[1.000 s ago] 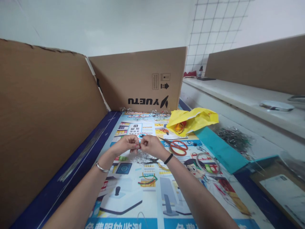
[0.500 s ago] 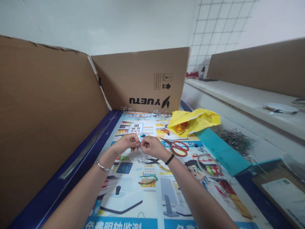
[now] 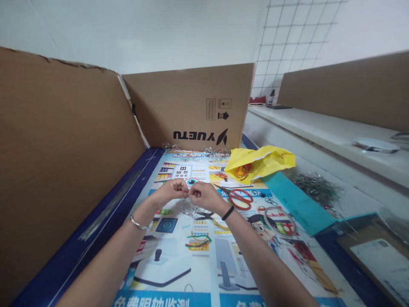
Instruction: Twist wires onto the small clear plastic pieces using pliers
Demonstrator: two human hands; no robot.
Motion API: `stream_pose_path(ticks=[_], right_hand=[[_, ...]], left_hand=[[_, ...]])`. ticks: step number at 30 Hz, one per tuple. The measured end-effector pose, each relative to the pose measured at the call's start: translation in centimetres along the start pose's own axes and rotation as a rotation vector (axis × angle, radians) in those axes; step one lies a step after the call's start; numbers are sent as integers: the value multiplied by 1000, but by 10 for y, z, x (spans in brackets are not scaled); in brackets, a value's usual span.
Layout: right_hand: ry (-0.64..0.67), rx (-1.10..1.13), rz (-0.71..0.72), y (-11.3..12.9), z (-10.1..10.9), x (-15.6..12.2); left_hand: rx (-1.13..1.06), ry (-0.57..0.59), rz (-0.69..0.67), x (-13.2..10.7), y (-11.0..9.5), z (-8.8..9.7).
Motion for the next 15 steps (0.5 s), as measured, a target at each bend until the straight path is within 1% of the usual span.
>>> stream_pose_path(ticks=[5, 10, 15], right_hand=[[12, 0, -13, -4, 4, 1], [58, 34, -49, -13, -4, -1], [50, 50, -74, -18, -8, -1]], left_hand=[[-18, 9, -9, -1, -5, -2], [19, -21, -33, -1, -5, -3], [79, -49, -70, 0, -5, -6]])
Point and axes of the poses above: each hand's wrist, its own x-axis towards the middle knuckle, its own z-axis out of the back of the hand, y = z × x, the point moved 2 cm from there along x, towards the middle knuckle, and after that the axes turned 1 degree about -y, right-handed, at the moved point
